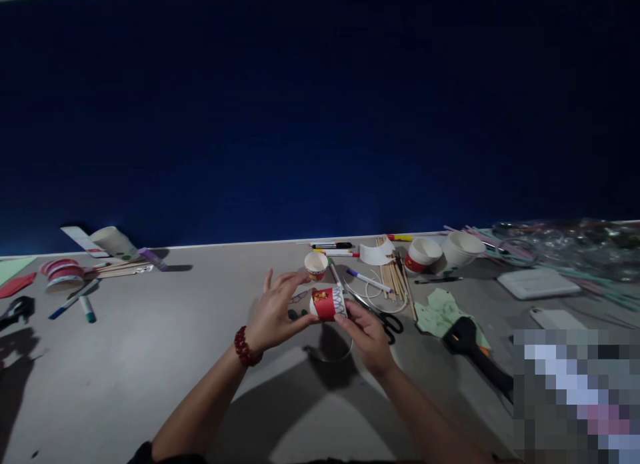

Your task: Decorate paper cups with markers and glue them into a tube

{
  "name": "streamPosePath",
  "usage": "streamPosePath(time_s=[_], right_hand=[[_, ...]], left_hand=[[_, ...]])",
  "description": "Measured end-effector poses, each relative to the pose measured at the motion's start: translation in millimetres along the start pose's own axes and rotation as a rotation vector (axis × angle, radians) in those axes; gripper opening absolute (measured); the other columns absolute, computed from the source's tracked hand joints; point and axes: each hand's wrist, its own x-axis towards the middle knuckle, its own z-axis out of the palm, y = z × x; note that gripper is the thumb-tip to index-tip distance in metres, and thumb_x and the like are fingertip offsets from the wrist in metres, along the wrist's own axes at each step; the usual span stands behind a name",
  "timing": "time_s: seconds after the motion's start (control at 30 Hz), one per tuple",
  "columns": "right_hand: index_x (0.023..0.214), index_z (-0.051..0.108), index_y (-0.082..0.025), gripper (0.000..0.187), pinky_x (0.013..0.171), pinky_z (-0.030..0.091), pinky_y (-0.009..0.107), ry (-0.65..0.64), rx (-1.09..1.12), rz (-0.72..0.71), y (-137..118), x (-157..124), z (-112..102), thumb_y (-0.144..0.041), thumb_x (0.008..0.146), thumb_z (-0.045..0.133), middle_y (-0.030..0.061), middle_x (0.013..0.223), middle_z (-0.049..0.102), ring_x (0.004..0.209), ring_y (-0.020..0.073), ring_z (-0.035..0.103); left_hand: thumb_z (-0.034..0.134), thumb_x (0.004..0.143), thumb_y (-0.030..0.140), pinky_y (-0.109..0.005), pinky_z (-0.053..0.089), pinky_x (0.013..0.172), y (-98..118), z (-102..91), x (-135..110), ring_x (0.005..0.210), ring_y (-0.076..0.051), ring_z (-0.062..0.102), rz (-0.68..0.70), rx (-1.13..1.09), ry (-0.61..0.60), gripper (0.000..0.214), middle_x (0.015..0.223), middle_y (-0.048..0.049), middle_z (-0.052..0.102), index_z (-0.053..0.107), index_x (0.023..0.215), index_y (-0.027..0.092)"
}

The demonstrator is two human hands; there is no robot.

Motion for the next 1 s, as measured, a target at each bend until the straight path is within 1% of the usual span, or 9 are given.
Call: streamPosePath(time_s=[0.17,0.27,0.4,0.53,0.63,0.7,0.8,0.9,1.0], right_hand=[[0.116,0.083,-0.026,0.039,0.102,0.058,0.045,0.019,-0.016,0.013,5,1,-1,-0.055,0.091,0.076,0.0080,0.113,0.083,0.106,0.0315,0.076],[0.115,0.083,-0.026,0.039,0.101,0.059,0.044,0.027,-0.016,0.014,10,1,-1,-0.056,0.092,0.074,0.0078,0.111,0.084,0.105,0.0311,0.076],[0.114,0.082,-0.026,0.040,0.101,0.059,0.045,0.052,0.001,0.027,13,1,0,-0.058,0.092,0.074,0.0074,0.108,0.084,0.104,0.0316,0.076],[0.115,0.082,-0.025,0.044,0.098,0.060,0.044,0.086,0.013,0.053,16,1,1,-0.061,0.089,0.076,0.0074,0.105,0.084,0.100,0.0310,0.077],[0.113,0.082,-0.024,0.047,0.095,0.062,0.044,0.124,0.005,0.062,20,1,1,-0.063,0.087,0.077,0.0082,0.105,0.084,0.097,0.0305,0.077],[0.113,0.082,-0.024,0.047,0.095,0.062,0.045,0.153,-0.010,0.059,24,1,0,-0.062,0.086,0.078,0.0085,0.106,0.084,0.097,0.0310,0.077],[0.114,0.081,-0.025,0.045,0.096,0.062,0.047,0.150,-0.019,0.063,29,1,0,-0.061,0.087,0.078,0.0084,0.107,0.084,0.099,0.0316,0.077],[0.115,0.081,-0.024,0.045,0.101,0.061,0.049,0.134,-0.022,0.058,34,3,0,-0.060,0.088,0.077,0.0093,0.110,0.084,0.105,0.0324,0.076],[0.121,0.077,-0.024,0.048,0.106,0.058,0.049,0.138,-0.072,0.051,40,5,-3,-0.060,0.090,0.075,0.0111,0.121,0.081,0.114,0.0326,0.075]], left_hand=[[0.079,0.089,0.054,-0.073,0.016,0.128,-4,2.2,1,0.138,-0.035,0.061,-0.007,0.022,-0.006,0.069,0.144,-0.0138,0.069,0.053,0.148,0.028],[0.079,0.090,0.052,-0.072,0.015,0.129,-5,4.6,1,0.138,-0.035,0.061,-0.005,0.046,-0.002,0.066,0.143,-0.0128,0.070,0.056,0.147,0.030],[0.080,0.090,0.051,-0.071,0.006,0.130,-5,6.8,1,0.140,-0.035,0.059,0.036,0.084,0.025,0.062,0.142,-0.0125,0.071,0.059,0.144,0.030],[0.085,0.083,0.058,-0.072,-0.006,0.130,1,6.7,-1,0.140,-0.037,0.058,0.069,0.126,0.053,0.076,0.141,-0.0142,0.071,0.055,0.146,0.027],[0.087,0.082,0.053,-0.072,-0.012,0.128,5,6.9,-2,0.139,-0.038,0.059,0.077,0.164,0.035,0.081,0.140,-0.0152,0.071,0.051,0.149,0.026],[0.087,0.083,0.047,-0.073,-0.012,0.128,6,7.9,-3,0.136,-0.038,0.061,0.072,0.189,0.013,0.079,0.138,-0.0161,0.072,0.050,0.149,0.025],[0.084,0.084,0.042,-0.073,-0.008,0.129,4,10.3,-3,0.130,-0.037,0.065,0.062,0.204,-0.003,0.072,0.134,-0.0163,0.073,0.053,0.146,0.023],[0.082,0.086,0.037,-0.073,-0.002,0.130,0,13.0,-4,0.126,-0.036,0.067,0.065,0.203,-0.006,0.067,0.132,-0.0149,0.074,0.054,0.145,0.024],[0.080,0.086,0.034,-0.074,0.006,0.129,-6,16.1,-8,0.126,-0.036,0.067,0.073,0.220,0.002,0.066,0.131,-0.0154,0.074,0.054,0.145,0.024]])
